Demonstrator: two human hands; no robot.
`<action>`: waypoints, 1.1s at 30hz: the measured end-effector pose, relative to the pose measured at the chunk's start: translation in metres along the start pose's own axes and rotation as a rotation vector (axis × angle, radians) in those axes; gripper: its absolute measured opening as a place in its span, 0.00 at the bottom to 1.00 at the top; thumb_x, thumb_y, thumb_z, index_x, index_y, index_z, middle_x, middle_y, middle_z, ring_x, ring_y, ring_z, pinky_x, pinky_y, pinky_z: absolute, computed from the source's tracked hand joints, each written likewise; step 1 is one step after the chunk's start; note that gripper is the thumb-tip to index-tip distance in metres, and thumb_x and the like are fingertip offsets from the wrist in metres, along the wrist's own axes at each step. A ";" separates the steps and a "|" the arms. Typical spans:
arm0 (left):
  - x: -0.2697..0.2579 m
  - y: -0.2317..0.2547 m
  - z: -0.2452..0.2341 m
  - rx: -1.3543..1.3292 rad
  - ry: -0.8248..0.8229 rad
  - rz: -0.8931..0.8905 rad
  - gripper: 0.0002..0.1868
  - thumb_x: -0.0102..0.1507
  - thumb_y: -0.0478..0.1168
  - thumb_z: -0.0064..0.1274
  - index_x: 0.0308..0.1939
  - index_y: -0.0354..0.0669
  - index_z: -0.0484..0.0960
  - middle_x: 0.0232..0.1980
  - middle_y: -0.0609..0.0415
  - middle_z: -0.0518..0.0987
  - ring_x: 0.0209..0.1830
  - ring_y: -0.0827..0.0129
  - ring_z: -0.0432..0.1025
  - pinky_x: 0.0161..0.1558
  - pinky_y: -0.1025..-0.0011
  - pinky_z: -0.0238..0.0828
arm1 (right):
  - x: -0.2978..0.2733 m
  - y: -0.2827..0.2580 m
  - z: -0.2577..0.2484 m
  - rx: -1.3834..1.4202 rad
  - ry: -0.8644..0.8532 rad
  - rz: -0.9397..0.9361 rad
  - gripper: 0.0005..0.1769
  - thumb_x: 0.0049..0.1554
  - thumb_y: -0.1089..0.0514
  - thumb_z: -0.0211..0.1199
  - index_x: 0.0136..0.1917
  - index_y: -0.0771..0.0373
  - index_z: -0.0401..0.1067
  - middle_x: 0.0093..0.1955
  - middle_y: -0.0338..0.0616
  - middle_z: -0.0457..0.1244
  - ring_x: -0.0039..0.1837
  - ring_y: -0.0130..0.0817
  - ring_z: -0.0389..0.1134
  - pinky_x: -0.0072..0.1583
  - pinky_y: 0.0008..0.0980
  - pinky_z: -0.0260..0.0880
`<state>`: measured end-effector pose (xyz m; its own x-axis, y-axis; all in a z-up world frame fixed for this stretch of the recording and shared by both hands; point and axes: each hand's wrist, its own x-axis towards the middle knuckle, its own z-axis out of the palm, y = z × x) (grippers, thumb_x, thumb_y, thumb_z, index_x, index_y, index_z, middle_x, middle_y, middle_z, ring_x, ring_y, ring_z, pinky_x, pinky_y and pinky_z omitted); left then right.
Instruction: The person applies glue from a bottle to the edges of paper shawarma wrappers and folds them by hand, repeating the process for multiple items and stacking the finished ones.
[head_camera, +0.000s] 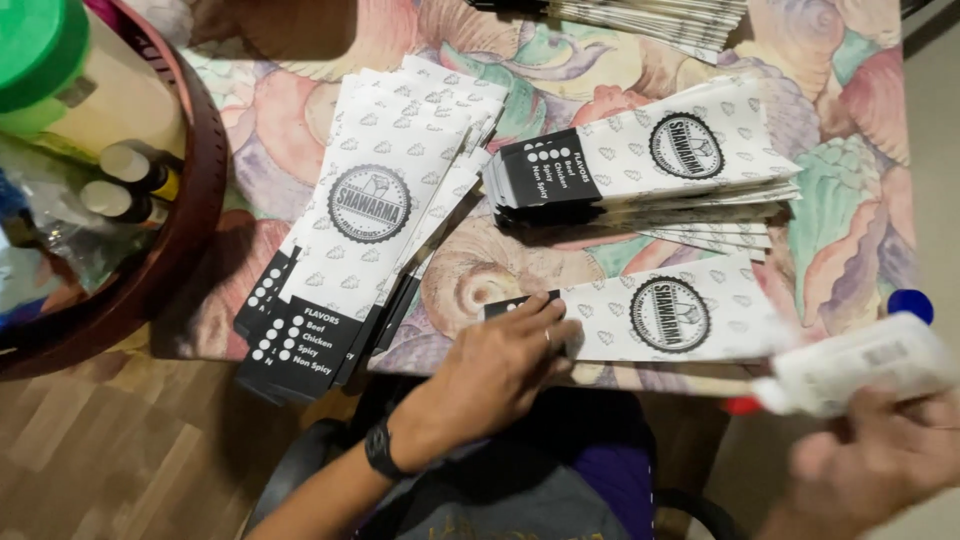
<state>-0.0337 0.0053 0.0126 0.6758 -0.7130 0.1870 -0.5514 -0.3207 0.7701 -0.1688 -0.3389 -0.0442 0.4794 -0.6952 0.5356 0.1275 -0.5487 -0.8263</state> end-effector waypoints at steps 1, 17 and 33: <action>-0.004 -0.002 0.009 0.129 0.054 0.068 0.12 0.70 0.38 0.48 0.57 0.38 0.74 0.55 0.36 0.78 0.65 0.37 0.72 0.49 0.47 0.76 | 0.015 0.008 -0.012 0.010 0.003 0.170 0.15 0.70 0.62 0.68 0.66 0.68 0.71 0.61 0.43 0.68 0.62 0.30 0.73 0.63 0.31 0.79; -0.023 -0.017 0.049 0.210 0.130 0.178 0.16 0.71 0.33 0.46 0.62 0.43 0.80 0.73 0.19 0.61 0.76 0.26 0.55 0.74 0.43 0.55 | -0.019 -0.051 0.049 -0.399 -0.846 -0.731 0.19 0.65 0.69 0.47 0.68 0.75 0.66 0.67 0.62 0.62 0.73 0.61 0.60 0.81 0.61 0.52; -0.011 -0.005 0.049 0.311 0.391 0.219 0.04 0.67 0.31 0.56 0.42 0.31 0.80 0.55 0.27 0.80 0.62 0.29 0.72 0.51 0.42 0.80 | -0.008 -0.054 0.060 -0.163 -0.766 -0.669 0.14 0.55 0.76 0.69 0.55 0.70 0.77 0.61 0.58 0.69 0.67 0.57 0.71 0.68 0.46 0.73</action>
<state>-0.0628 -0.0160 -0.0234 0.6276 -0.5178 0.5814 -0.7784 -0.4026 0.4817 -0.1278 -0.2755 -0.0141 0.7861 0.2270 0.5749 0.4797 -0.8106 -0.3359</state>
